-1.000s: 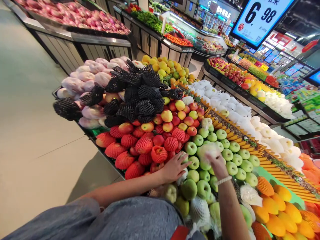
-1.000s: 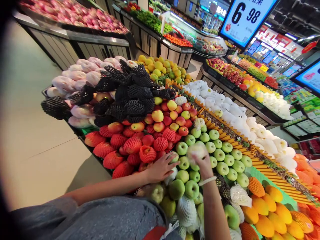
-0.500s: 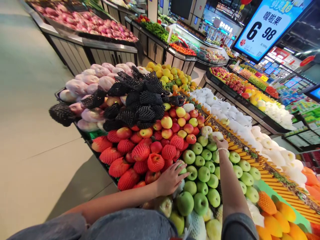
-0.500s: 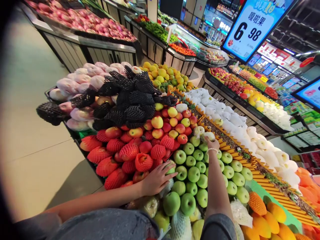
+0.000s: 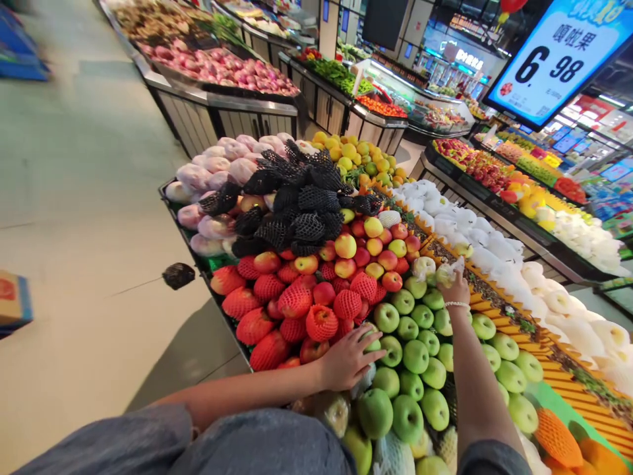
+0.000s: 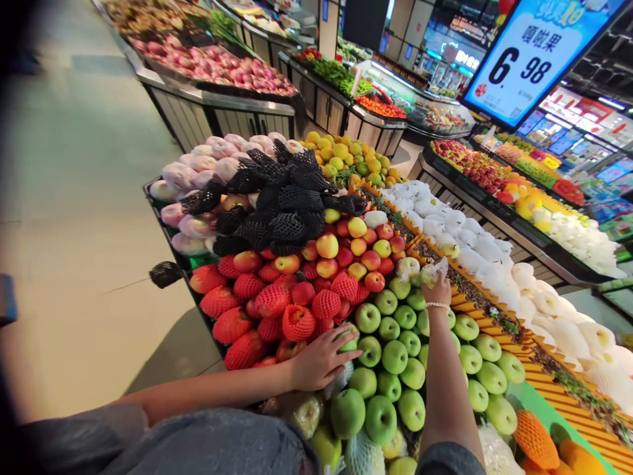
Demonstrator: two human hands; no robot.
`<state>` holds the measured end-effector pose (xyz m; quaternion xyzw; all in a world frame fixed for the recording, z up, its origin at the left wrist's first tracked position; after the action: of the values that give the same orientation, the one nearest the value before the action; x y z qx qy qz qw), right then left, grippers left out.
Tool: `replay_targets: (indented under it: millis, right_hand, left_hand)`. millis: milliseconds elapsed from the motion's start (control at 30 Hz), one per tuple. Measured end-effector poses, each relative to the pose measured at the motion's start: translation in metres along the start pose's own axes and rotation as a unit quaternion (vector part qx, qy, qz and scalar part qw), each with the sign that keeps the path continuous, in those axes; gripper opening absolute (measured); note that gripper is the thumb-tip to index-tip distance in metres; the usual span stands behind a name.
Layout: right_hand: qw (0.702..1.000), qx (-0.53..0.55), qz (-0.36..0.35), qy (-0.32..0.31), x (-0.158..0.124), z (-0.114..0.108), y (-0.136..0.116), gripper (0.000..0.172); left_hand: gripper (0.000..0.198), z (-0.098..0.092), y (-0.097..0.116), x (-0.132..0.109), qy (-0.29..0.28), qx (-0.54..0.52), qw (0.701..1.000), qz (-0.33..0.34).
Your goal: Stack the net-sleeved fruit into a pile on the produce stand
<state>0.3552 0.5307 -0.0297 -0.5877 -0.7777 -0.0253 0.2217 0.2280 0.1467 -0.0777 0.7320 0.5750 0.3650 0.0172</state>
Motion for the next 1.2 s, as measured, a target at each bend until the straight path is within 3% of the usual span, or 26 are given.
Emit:
replay_targets:
  millis: [133,233,300,367,433,467,500,600,633,733,800,900,1033,1100,1200]
  right_hand:
    - [0.999,-0.009,0.001,-0.050,0.019,-0.004,0.003,0.075]
    - [0.998,-0.007,0.010,-0.064,0.024,-0.007,0.002,0.074]
    - [0.999,-0.008,0.018,-0.050,0.015,-0.013,-0.003,0.077]
    - [0.999,0.031,0.025,0.012,-0.007,-0.029,-0.014,0.078]
    - [0.986,0.148,0.015,0.077,-0.049,-0.048,-0.032,0.072]
    - [0.970,0.238,-0.005,0.048,-0.077,-0.048,-0.046,0.065]
    - [0.948,0.317,-0.023,-0.028,-0.111,-0.042,-0.063,0.062]
    - [0.909,0.373,-0.068,-0.173,-0.219,-0.031,-0.104,0.060]
    - [0.880,0.408,-0.087,-0.228,-0.252,-0.027,-0.119,0.065]
    - [0.848,0.459,-0.065,-0.257,-0.298,-0.025,-0.135,0.089]
    - [0.842,0.486,0.013,-0.234,-0.291,-0.025,-0.122,0.083]
    - [0.794,0.558,0.181,-0.161,-0.252,-0.035,-0.075,0.066]
    - [0.731,0.609,0.297,-0.081,-0.197,-0.057,-0.009,0.080]
    - [0.747,0.584,0.316,-0.034,-0.172,-0.066,0.020,0.078]
    - [0.808,0.503,0.305,0.037,-0.136,-0.073,0.053,0.073]
  left_hand:
    - [0.060,0.000,-0.001,-0.001,0.009,-0.013,1.000,-0.012]
    - [0.070,0.004,-0.008,-0.004,0.026,-0.024,0.998,-0.061]
    - [0.074,0.006,-0.015,-0.006,0.039,-0.023,0.993,-0.106]
    - [0.072,0.006,-0.017,-0.008,0.055,-0.026,0.990,-0.127]
    - [0.071,0.002,-0.015,-0.009,0.079,-0.042,0.989,-0.118]
    - [0.072,0.000,-0.013,-0.010,0.092,-0.055,0.989,-0.106]
    - [0.075,-0.003,-0.012,-0.012,0.106,-0.068,0.988,-0.092]
    - [0.083,-0.004,-0.012,-0.021,0.136,-0.096,0.984,-0.058]
    - [0.084,-0.003,-0.013,-0.024,0.141,-0.102,0.984,-0.048]
    - [0.085,0.005,-0.016,-0.029,0.142,-0.111,0.983,-0.025]
    - [0.092,0.007,-0.017,-0.027,0.138,-0.104,0.985,-0.020]
    - [0.102,0.008,-0.016,-0.021,0.106,-0.079,0.991,-0.025]
    - [0.083,0.008,-0.012,-0.016,0.057,-0.051,0.997,-0.027]
    - [0.075,0.008,-0.012,-0.015,0.051,-0.046,0.997,-0.032]
    - [0.069,0.008,-0.012,-0.015,0.055,-0.039,0.997,-0.037]
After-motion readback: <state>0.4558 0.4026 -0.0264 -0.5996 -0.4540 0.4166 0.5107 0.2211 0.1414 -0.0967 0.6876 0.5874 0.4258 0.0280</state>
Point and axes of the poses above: each hand's wrist, its own x-axis towards the middle knuckle, its own z-axis out of the palm, y = z × x, the point moved 9 cm from there along x, towards the middle knuckle, and after that the axes turned 13 degrees about y, right-handed, at the moved point
